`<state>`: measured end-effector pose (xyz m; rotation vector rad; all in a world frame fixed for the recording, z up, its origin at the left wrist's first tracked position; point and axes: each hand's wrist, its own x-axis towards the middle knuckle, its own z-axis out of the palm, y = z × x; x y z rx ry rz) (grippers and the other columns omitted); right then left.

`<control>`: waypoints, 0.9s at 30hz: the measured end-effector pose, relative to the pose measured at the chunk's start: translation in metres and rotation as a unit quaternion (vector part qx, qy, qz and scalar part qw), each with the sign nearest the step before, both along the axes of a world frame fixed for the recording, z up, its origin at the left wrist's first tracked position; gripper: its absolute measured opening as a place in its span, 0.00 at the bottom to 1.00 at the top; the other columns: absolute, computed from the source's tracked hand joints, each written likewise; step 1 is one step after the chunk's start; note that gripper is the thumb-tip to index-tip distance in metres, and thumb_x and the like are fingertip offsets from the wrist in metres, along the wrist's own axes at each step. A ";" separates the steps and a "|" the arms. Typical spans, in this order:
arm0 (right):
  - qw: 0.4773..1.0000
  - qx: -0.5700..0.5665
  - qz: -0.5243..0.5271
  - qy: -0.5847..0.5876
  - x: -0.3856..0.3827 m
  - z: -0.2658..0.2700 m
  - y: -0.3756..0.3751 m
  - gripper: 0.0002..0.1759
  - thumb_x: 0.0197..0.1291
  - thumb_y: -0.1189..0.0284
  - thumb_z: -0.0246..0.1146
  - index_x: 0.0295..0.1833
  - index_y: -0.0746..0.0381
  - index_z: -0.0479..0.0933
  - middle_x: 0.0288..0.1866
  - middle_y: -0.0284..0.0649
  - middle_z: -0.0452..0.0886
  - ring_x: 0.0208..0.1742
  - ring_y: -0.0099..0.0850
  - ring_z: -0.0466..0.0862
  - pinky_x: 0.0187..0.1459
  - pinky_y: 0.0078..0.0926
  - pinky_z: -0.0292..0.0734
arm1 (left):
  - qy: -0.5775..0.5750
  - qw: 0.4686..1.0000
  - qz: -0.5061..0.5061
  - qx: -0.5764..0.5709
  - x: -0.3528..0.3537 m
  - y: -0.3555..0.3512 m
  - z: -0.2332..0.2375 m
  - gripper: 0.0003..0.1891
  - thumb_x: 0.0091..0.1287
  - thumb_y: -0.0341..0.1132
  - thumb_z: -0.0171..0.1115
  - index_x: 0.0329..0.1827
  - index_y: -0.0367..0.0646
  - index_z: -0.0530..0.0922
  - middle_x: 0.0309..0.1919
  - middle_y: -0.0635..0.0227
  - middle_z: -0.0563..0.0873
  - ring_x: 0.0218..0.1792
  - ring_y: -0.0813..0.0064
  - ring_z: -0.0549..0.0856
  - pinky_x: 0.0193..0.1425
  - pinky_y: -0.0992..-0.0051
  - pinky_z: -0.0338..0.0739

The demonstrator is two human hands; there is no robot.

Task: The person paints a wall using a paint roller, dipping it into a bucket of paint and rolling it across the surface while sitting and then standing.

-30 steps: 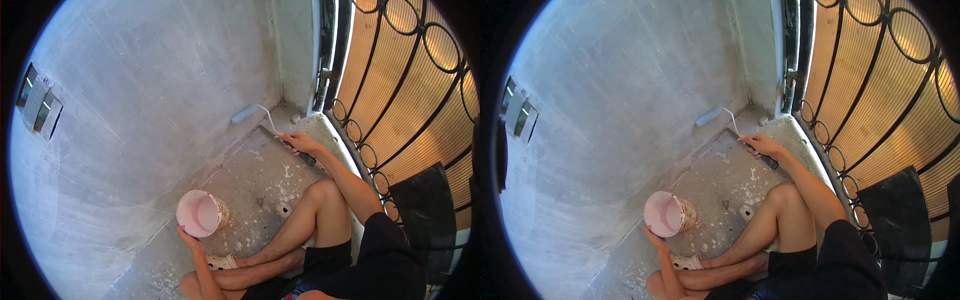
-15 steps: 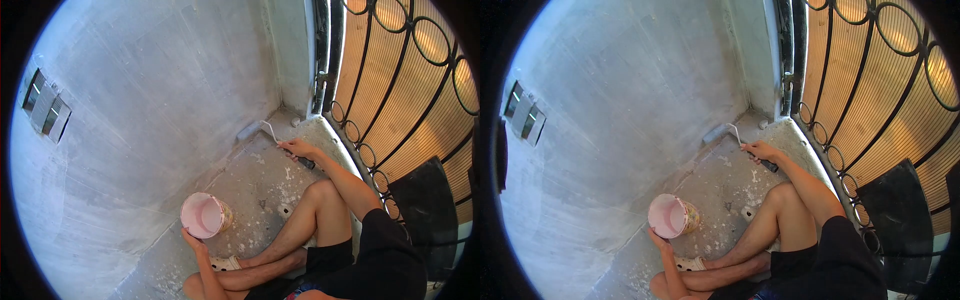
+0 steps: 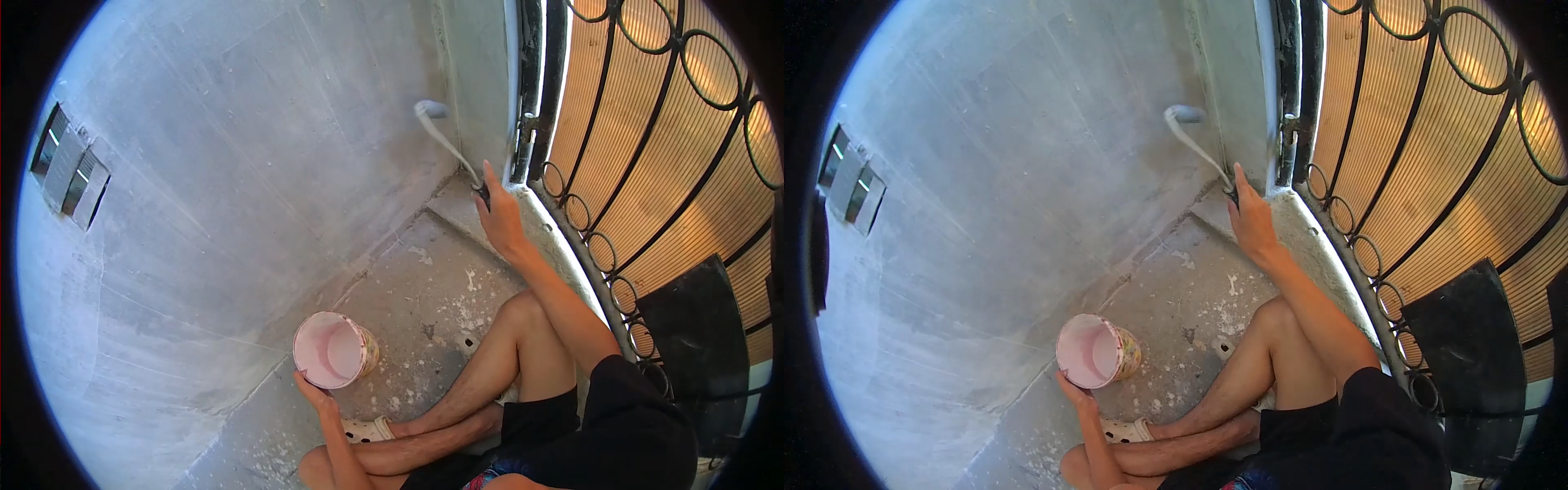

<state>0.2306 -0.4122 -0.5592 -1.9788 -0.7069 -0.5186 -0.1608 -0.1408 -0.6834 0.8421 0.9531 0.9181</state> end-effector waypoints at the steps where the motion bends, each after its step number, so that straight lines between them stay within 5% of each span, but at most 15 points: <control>1: 1.000 -0.001 0.001 0.000 0.004 -0.004 0.006 0.34 0.62 0.79 0.60 0.73 0.65 0.58 0.49 0.64 0.77 0.48 0.55 0.79 0.46 0.42 0.74 | 0.000 1.000 0.001 -0.001 -0.001 0.000 -0.001 0.13 0.66 0.47 0.50 0.43 0.48 0.73 0.45 0.73 0.78 0.51 0.74 0.76 0.59 0.71 0.67; 4: 0.992 0.019 0.004 -0.129 0.013 -0.019 0.025 0.26 0.64 0.76 0.60 0.66 0.67 0.64 0.43 0.64 0.78 0.43 0.56 0.80 0.42 0.44 0.73 | 0.007 1.000 -0.014 0.012 -0.004 0.001 -0.004 0.14 0.66 0.46 0.50 0.44 0.48 0.73 0.46 0.72 0.78 0.53 0.73 0.76 0.60 0.71 0.67; 6: 0.979 -0.069 0.090 0.168 0.009 -0.022 0.035 0.15 0.67 0.72 0.58 0.55 0.68 0.68 0.36 0.63 0.79 0.37 0.58 0.80 0.36 0.48 0.71 | -0.005 1.000 0.005 0.021 0.000 -0.002 0.000 0.16 0.61 0.46 0.52 0.44 0.45 0.74 0.42 0.72 0.77 0.49 0.74 0.77 0.55 0.73 0.68; 9: 0.975 -0.032 0.141 0.170 0.008 -0.033 0.040 0.15 0.70 0.66 0.55 0.48 0.68 0.65 0.30 0.62 0.78 0.32 0.61 0.79 0.32 0.50 0.69 | 0.002 1.000 0.017 0.010 0.004 -0.006 0.008 0.15 0.61 0.46 0.52 0.44 0.46 0.73 0.42 0.72 0.77 0.48 0.74 0.77 0.55 0.73 0.68; 21: 0.947 -0.200 0.145 0.205 0.016 -0.093 0.018 0.16 0.71 0.64 0.52 0.47 0.67 0.62 0.32 0.66 0.77 0.36 0.66 0.77 0.39 0.59 0.68 | 0.005 1.000 0.022 0.010 0.003 -0.003 0.003 0.14 0.63 0.45 0.50 0.42 0.46 0.73 0.42 0.73 0.77 0.47 0.74 0.77 0.56 0.72 0.68; 27: 0.950 -0.174 0.146 0.213 0.013 -0.084 0.020 0.14 0.70 0.65 0.52 0.47 0.66 0.63 0.33 0.66 0.78 0.37 0.65 0.77 0.40 0.58 0.70 | -0.012 1.000 0.009 0.016 0.006 -0.008 0.009 0.16 0.63 0.46 0.50 0.45 0.44 0.74 0.43 0.72 0.77 0.48 0.73 0.77 0.56 0.72 0.68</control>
